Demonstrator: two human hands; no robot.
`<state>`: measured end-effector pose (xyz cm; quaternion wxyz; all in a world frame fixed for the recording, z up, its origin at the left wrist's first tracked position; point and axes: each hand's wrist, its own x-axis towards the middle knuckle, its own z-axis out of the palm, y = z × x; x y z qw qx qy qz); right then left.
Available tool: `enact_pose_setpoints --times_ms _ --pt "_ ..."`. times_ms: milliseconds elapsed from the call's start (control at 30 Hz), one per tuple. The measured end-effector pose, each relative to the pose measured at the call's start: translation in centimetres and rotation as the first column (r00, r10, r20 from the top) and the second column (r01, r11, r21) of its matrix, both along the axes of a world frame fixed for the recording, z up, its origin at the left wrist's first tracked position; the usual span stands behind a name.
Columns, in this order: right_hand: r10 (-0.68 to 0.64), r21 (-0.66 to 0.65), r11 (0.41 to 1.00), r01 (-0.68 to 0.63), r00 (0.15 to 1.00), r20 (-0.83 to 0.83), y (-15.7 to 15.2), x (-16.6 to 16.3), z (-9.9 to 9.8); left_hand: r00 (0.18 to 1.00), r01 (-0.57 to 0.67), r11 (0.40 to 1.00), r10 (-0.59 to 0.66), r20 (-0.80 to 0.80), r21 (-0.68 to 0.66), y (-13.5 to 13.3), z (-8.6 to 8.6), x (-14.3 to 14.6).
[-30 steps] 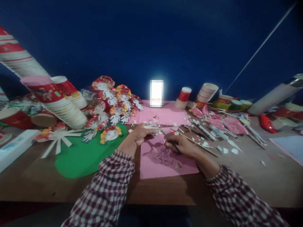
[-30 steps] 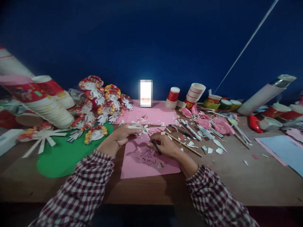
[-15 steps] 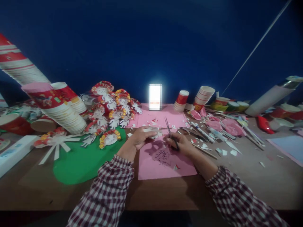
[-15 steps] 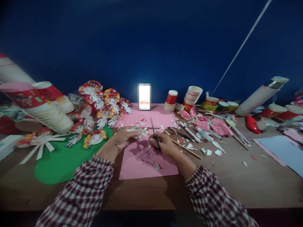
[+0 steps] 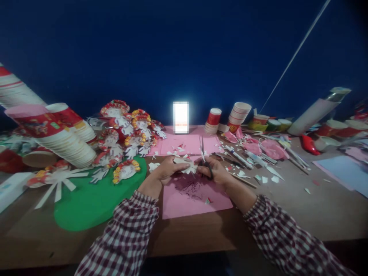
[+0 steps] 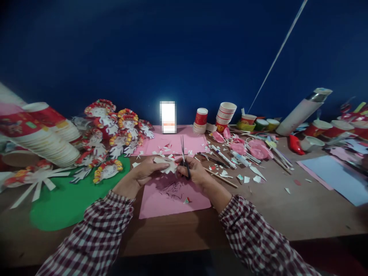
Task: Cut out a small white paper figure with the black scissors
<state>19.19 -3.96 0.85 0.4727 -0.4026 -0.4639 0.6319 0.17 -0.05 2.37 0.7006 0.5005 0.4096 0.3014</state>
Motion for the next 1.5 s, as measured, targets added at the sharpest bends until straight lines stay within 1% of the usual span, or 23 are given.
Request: enact_pose_setpoints --times_ms 167,300,400,467,567,633,700,767,867,967,1100,1333,1500 --pt "0.04 -0.048 0.998 -0.043 0.997 -0.059 -0.4 -0.3 0.4 0.999 -0.047 0.998 0.047 0.013 -0.037 -0.2 0.4 0.3" --pt "0.003 -0.063 0.998 -0.011 0.993 -0.122 -0.8 -0.4 1.0 0.995 -0.104 0.992 0.104 -0.007 -0.077 -0.5 0.8 0.4" --pt "-0.016 -0.072 0.997 0.008 0.994 -0.113 -0.7 -0.4 1.0 0.996 -0.092 0.993 0.092 -0.011 -0.068 -0.6 0.6 0.4" --pt "-0.013 -0.042 0.999 0.011 0.997 -0.07 -0.5 -0.3 0.8 0.998 -0.061 0.997 0.061 0.001 -0.048 -0.5 0.4 0.4" --pt "0.023 -0.004 1.0 -0.023 0.999 -0.031 -0.2 -0.2 0.4 1.0 -0.01 0.999 0.011 0.022 -0.032 -0.5 0.0 0.7" --pt "0.034 -0.016 0.999 -0.035 0.998 -0.048 -0.1 -0.1 0.1 0.999 -0.028 0.998 0.029 0.022 -0.05 -0.5 -0.1 1.0" --pt "0.012 -0.036 0.999 -0.015 0.996 -0.083 -0.1 -0.2 -0.1 0.995 -0.084 0.994 0.087 0.043 -0.076 -0.6 -0.2 1.3" --pt "-0.041 -0.049 0.998 0.035 0.992 -0.118 -0.1 -0.3 -0.2 0.988 -0.114 0.99 0.122 0.096 -0.085 -0.8 -0.2 1.7" --pt "-0.126 -0.057 0.991 0.118 0.977 -0.17 0.2 -0.5 -0.5 0.984 -0.075 0.995 0.084 0.16 -0.058 -1.1 -0.2 2.1" --pt "-0.164 -0.047 0.986 0.158 0.966 -0.2 0.4 -0.6 -0.7 0.983 -0.043 0.998 0.049 0.176 -0.036 -1.3 -0.5 2.3" --pt "-0.164 -0.04 0.986 0.159 0.966 -0.201 0.5 -0.5 -0.8 0.983 -0.041 0.998 0.048 0.177 -0.045 -1.2 -0.6 2.4" --pt "-0.141 -0.043 0.99 0.135 0.969 -0.204 0.3 -0.5 -0.6 0.976 -0.101 0.992 0.113 0.187 -0.069 -1.4 0.1 2.6" --pt "-0.142 -0.022 0.99 0.14 0.968 -0.208 0.3 -0.5 -0.8 0.98 -0.095 0.994 0.102 0.17 -0.053 -1.3 -0.3 2.5"
